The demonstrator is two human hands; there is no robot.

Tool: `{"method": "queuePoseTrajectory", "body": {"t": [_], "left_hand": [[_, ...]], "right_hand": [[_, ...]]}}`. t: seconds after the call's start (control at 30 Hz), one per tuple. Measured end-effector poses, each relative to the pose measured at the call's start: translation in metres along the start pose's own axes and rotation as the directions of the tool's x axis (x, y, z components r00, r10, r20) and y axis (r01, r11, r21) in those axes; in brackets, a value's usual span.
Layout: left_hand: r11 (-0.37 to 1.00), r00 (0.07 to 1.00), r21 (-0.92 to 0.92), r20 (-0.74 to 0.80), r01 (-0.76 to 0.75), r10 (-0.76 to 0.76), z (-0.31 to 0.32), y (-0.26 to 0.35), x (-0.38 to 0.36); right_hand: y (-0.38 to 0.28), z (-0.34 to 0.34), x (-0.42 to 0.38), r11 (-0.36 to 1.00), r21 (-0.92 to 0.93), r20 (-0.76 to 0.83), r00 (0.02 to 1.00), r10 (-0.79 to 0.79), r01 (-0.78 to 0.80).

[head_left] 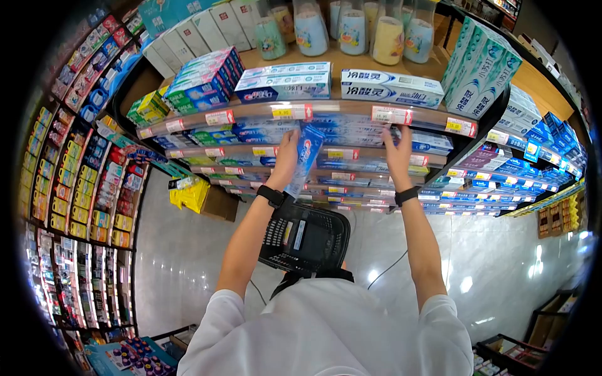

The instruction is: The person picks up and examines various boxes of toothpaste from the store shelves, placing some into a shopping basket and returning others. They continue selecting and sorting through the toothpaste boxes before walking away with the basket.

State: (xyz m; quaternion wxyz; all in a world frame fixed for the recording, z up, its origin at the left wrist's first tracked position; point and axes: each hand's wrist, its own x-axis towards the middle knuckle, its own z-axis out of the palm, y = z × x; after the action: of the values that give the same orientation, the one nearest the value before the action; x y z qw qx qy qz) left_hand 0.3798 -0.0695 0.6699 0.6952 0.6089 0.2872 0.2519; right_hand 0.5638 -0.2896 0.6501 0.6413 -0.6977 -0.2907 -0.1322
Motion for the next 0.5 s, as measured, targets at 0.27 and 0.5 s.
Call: {"method": "queuePoseTrajectory", "body": {"t": [0.27, 0.5], "left_hand": [[0.527, 0.947, -0.792, 0.205, 0.310, -0.249, 0.022, -0.053, -0.051], [0.587, 0.947, -0.755, 0.143, 0.292, -0.287, 0.041, -0.017, -0.102]], "right_hand": [[-0.057, 0.000, -0.108, 0.884, 0.130, 0.744, 0.633, 0.213, -0.450], [-0.058, -0.037, -0.081, 0.905, -0.039, 0.888, 0.401, 0.226, -0.424]]}}
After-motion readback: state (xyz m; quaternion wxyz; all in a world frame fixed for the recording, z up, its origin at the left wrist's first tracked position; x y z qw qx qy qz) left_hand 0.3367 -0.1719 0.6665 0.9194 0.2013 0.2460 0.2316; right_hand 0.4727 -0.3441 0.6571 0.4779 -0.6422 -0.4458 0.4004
